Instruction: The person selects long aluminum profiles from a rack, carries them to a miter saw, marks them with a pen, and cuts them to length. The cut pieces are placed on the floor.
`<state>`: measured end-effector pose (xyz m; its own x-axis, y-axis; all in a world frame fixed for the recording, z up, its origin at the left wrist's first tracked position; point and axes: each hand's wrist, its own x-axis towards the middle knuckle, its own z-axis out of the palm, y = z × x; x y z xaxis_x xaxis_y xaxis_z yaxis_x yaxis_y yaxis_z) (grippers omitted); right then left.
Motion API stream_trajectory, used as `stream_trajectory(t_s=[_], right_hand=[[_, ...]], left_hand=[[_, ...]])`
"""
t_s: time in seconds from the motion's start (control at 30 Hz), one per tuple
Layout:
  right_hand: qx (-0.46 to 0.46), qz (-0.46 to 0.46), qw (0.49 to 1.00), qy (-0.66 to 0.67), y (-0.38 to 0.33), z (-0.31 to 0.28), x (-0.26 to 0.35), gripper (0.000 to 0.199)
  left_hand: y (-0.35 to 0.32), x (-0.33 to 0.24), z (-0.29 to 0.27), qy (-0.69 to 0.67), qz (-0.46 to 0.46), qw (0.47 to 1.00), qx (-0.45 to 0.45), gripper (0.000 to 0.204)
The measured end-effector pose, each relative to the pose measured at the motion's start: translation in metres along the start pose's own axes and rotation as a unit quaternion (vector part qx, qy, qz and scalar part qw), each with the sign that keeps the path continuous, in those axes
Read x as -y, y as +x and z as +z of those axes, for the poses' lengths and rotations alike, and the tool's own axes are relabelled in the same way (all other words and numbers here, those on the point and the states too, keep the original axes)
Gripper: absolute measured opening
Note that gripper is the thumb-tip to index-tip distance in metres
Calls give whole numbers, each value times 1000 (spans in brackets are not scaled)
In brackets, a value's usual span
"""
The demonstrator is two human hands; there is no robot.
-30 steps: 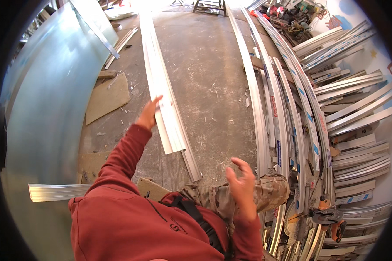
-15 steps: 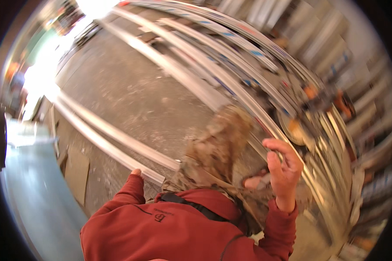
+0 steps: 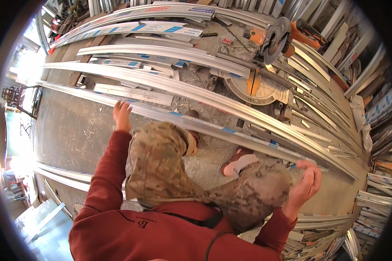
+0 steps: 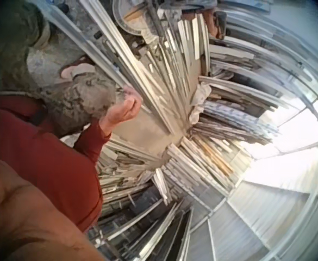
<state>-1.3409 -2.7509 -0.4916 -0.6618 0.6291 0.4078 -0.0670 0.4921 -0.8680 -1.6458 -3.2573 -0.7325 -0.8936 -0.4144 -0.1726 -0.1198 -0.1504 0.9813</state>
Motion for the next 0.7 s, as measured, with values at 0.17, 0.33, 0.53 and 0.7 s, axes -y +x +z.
stream_trajectory(t_s=[0.17, 0.33, 0.53, 0.7], right_hand=[[18, 86, 996, 2, 18, 9, -36, 31], [70, 206, 976, -5, 29, -9, -53, 29], [38, 210, 969, -127, 26, -25, -63, 29], [79, 169, 959, -215, 31, -13, -45, 27]], left_hand=[[48, 1, 197, -11, -160, 976, 147, 50], [94, 65, 336, -6, -314, 947, 70, 42], [128, 126, 368, -192, -231, 952, -54, 48], [102, 102, 336, -107, -131, 984, -62, 48]])
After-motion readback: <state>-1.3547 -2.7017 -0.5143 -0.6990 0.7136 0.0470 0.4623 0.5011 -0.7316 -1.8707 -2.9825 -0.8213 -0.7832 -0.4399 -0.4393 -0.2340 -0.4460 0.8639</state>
